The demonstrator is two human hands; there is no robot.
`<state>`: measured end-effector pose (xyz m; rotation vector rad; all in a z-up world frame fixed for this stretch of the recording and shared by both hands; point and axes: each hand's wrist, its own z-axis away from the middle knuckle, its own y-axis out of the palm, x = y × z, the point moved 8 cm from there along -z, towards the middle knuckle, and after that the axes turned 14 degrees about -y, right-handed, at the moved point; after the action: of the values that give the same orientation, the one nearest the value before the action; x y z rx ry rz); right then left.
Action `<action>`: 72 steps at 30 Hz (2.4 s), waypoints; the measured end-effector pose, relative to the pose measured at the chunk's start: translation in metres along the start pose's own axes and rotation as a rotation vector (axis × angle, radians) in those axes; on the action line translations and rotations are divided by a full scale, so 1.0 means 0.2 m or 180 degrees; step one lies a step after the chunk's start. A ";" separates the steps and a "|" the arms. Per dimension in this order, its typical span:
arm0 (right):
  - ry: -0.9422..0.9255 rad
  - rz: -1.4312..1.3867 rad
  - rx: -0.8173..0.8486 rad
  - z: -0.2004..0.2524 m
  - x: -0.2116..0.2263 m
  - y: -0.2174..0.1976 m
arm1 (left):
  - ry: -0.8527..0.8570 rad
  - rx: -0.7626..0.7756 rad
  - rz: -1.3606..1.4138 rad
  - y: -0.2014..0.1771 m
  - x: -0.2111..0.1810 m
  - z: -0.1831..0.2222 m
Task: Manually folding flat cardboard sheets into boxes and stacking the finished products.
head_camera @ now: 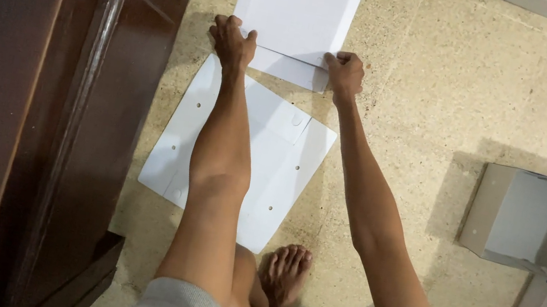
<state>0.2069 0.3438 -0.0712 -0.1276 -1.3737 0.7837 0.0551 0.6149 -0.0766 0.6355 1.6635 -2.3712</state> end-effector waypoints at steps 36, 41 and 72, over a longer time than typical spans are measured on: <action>0.0174 -0.1184 -0.0280 1.00 -1.22 -1.37 | 0.0837 0.3014 0.0514 0.88 -0.10 1.47; 0.0267 -0.0725 0.0031 1.36 -1.18 -1.48 | 0.0939 0.2449 0.0224 0.90 0.10 1.91; -0.0652 -0.0590 -0.0445 1.46 -0.45 -1.84 | 0.1207 0.2484 0.1435 0.38 -0.32 2.26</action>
<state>0.0986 -0.0854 0.1120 -0.0284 -1.6096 0.5569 0.0323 0.1615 0.0163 1.4681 0.4960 -2.5744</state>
